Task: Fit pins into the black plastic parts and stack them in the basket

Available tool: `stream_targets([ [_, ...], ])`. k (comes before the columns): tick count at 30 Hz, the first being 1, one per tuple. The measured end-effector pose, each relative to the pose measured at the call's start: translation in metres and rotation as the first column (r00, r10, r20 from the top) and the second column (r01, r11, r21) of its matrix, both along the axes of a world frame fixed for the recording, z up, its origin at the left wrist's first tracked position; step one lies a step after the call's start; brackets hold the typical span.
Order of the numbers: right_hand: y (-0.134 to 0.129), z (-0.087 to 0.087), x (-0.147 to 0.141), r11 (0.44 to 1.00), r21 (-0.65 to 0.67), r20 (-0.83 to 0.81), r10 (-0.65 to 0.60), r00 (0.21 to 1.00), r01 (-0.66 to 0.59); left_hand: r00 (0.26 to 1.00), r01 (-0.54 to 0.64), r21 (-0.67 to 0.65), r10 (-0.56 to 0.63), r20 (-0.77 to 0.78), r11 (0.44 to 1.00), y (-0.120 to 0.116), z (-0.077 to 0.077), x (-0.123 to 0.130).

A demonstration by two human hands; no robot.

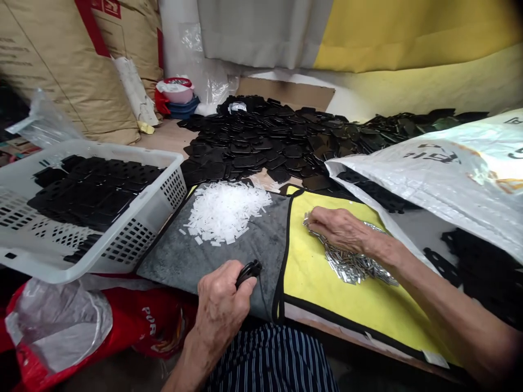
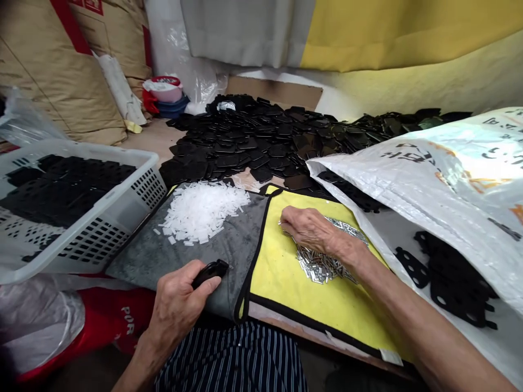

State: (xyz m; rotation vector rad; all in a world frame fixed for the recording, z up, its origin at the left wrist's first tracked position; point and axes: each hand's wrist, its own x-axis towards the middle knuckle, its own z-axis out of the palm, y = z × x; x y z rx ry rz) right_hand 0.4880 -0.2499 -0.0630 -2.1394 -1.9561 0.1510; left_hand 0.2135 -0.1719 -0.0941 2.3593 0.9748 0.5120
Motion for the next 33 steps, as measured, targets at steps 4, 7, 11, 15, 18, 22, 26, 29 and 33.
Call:
stream_targets([
  [4, -0.018, 0.009, -0.026, 0.967, 0.071, -0.381, -0.2, 0.903, 0.245, 0.984, 0.088, 0.225, -0.05, -0.173, 0.97, -0.005, 0.002, 0.004],
  [7, -0.025, 0.009, -0.066, 0.965, -0.075, -0.768, -0.216, 0.603, 0.25, 0.971, 0.114, 0.241, -0.057, -0.232, 0.964, -0.008, 0.005, 0.008],
  [11, -0.019, -0.002, -0.106, 0.973, -0.198, -0.922, -0.226, 0.314, 0.119, 0.955, 0.159, 0.222, -0.093, -0.28, 0.962, -0.008, 0.009, 0.01],
  [15, -0.008, -0.011, -0.116, 0.973, -0.215, -0.943, -0.229, 0.242, 0.082, 0.953, 0.179, 0.19, -0.122, -0.278, 0.965, -0.005, 0.01, 0.01],
  [18, -0.001, -0.015, -0.114, 0.968, -0.226, -0.952, -0.244, 0.187, 0.111, 0.955, 0.179, 0.171, -0.13, -0.266, 0.969, -0.003, 0.01, 0.01],
  [22, 0.003, -0.02, -0.112, 0.962, -0.228, -0.96, -0.248, 0.13, 0.152, 0.953, 0.188, 0.153, -0.142, -0.267, 0.97, -0.002, 0.01, 0.009],
  [26, 0.004, -0.024, -0.112, 0.964, -0.211, -0.968, -0.23, 0.103, 0.164, 0.949, 0.202, 0.145, -0.158, -0.272, 0.968, -0.001, 0.01, 0.009],
  [29, 0.005, -0.024, -0.112, 0.961, -0.218, -0.964, -0.239, 0.116, 0.168, 0.947, 0.216, 0.155, -0.168, -0.275, 0.964, -0.001, 0.01, 0.009],
  [33, 0.009, -0.021, -0.113, 0.95, -0.263, -0.946, -0.288, 0.148, 0.17, 0.943, 0.231, 0.183, -0.173, -0.283, 0.956, -0.001, 0.011, 0.009],
])
